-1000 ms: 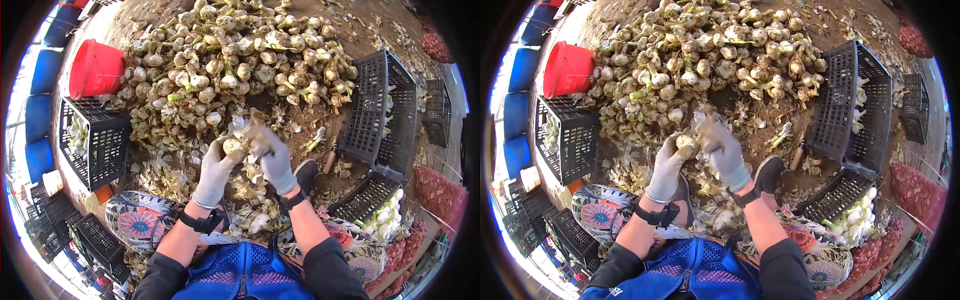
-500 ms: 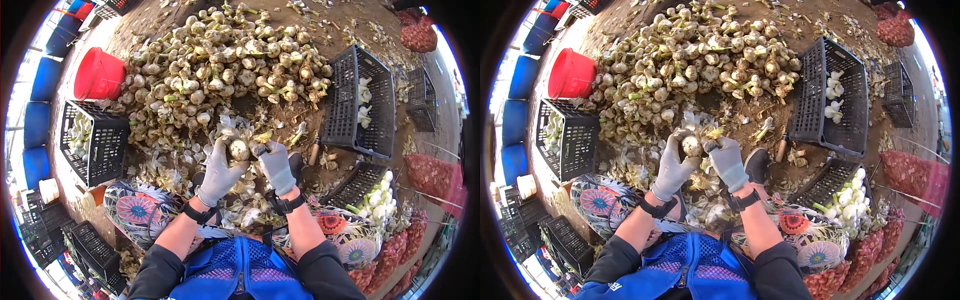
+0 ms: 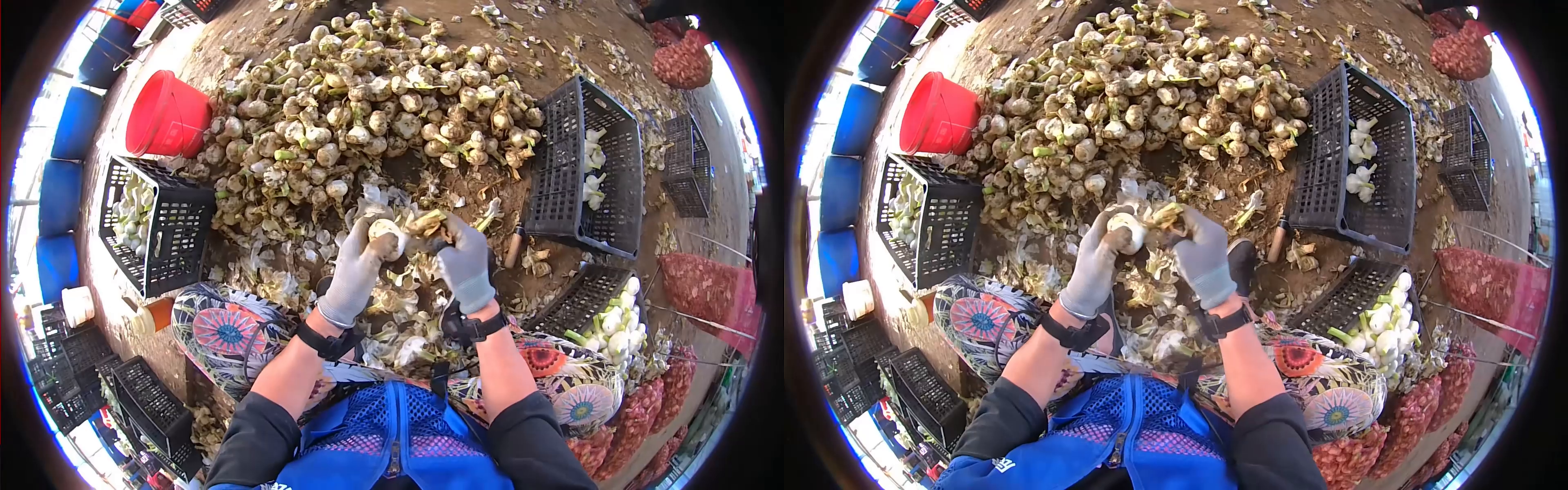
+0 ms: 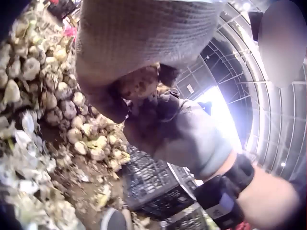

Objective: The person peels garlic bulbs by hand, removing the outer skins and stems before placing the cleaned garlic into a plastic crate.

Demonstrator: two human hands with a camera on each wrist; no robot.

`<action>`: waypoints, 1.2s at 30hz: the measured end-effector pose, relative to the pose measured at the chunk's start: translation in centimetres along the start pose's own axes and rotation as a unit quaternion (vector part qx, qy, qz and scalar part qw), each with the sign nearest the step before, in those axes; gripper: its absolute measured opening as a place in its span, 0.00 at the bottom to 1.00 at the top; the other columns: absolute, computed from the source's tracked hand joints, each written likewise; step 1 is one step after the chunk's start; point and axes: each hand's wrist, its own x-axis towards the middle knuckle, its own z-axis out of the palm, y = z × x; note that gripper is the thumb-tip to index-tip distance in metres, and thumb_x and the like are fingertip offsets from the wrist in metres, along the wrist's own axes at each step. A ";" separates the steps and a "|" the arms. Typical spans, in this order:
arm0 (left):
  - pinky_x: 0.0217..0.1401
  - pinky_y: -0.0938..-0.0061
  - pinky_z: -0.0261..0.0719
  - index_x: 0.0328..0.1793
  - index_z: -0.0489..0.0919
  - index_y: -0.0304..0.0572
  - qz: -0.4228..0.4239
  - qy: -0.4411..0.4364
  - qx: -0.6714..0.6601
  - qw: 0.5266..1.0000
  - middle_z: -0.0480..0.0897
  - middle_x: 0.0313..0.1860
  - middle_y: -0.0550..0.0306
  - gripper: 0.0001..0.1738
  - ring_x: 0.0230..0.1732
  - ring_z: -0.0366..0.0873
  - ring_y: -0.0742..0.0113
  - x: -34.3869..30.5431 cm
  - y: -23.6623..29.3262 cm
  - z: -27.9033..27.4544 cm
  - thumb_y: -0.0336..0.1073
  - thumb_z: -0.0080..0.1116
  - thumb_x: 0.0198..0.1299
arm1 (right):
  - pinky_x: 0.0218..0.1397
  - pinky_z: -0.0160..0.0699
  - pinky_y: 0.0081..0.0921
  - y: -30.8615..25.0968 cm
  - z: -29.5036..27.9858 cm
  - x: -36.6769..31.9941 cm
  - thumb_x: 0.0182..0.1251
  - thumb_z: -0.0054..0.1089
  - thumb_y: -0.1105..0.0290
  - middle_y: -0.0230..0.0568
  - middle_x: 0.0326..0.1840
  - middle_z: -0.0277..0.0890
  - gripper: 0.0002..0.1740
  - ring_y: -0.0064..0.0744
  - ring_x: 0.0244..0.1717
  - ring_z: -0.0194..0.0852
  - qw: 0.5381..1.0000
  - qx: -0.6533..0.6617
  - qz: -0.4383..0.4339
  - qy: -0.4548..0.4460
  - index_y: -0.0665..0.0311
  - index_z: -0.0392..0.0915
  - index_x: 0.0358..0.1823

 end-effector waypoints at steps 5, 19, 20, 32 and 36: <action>0.44 0.74 0.81 0.65 0.72 0.35 -0.059 -0.076 -0.224 0.970 0.81 0.43 0.57 0.29 0.40 0.82 0.67 -0.4 1.7 -1.2 0.55 0.53 0.73 | 0.44 0.80 0.24 6.0 -4.6 0.7 0.59 0.51 0.85 0.40 0.41 0.86 0.24 0.28 0.41 0.84 0.957 -0.262 -0.030 0.123 0.63 0.83 0.55; 0.50 0.78 0.78 0.70 0.70 0.34 -0.017 -0.008 -0.079 0.997 0.81 0.47 0.60 0.25 0.43 0.78 0.75 -0.5 1.3 0.2 0.43 0.51 0.75 | 0.49 0.74 0.16 -0.8 2.2 0.3 0.66 0.54 0.84 0.29 0.46 0.82 0.18 0.14 0.44 0.75 0.977 0.197 0.085 -0.010 0.72 0.80 0.57; 0.49 0.79 0.78 0.70 0.70 0.34 -0.025 -0.029 -0.164 0.986 0.81 0.47 0.60 0.25 0.43 0.78 0.75 -0.6 0.7 -0.2 0.44 0.50 0.76 | 0.50 0.74 0.16 -0.1 1.7 0.2 0.65 0.54 0.85 0.30 0.46 0.83 0.17 0.14 0.44 0.75 0.984 0.154 0.082 -0.022 0.71 0.81 0.54; 0.22 0.73 0.69 0.56 0.76 0.42 -0.182 -0.171 -0.188 0.950 0.82 0.31 0.52 0.29 0.24 0.77 0.64 -1.4 0.4 0.0 0.60 0.40 0.76 | 0.53 0.80 0.18 1.4 -0.9 0.8 0.55 0.46 0.93 0.41 0.49 0.83 0.25 0.30 0.49 0.83 0.998 -0.051 0.016 0.042 0.68 0.82 0.51; 0.37 0.65 0.81 0.65 0.73 0.41 -0.249 -0.163 -0.321 0.899 0.84 0.44 0.50 0.25 0.37 0.82 0.60 -0.6 0.2 -0.3 0.52 0.38 0.79 | 0.54 0.81 0.16 0.6 -1.8 -0.8 0.66 0.65 0.78 0.38 0.60 0.78 0.29 0.28 0.57 0.79 0.938 0.297 0.171 -0.052 0.67 0.71 0.68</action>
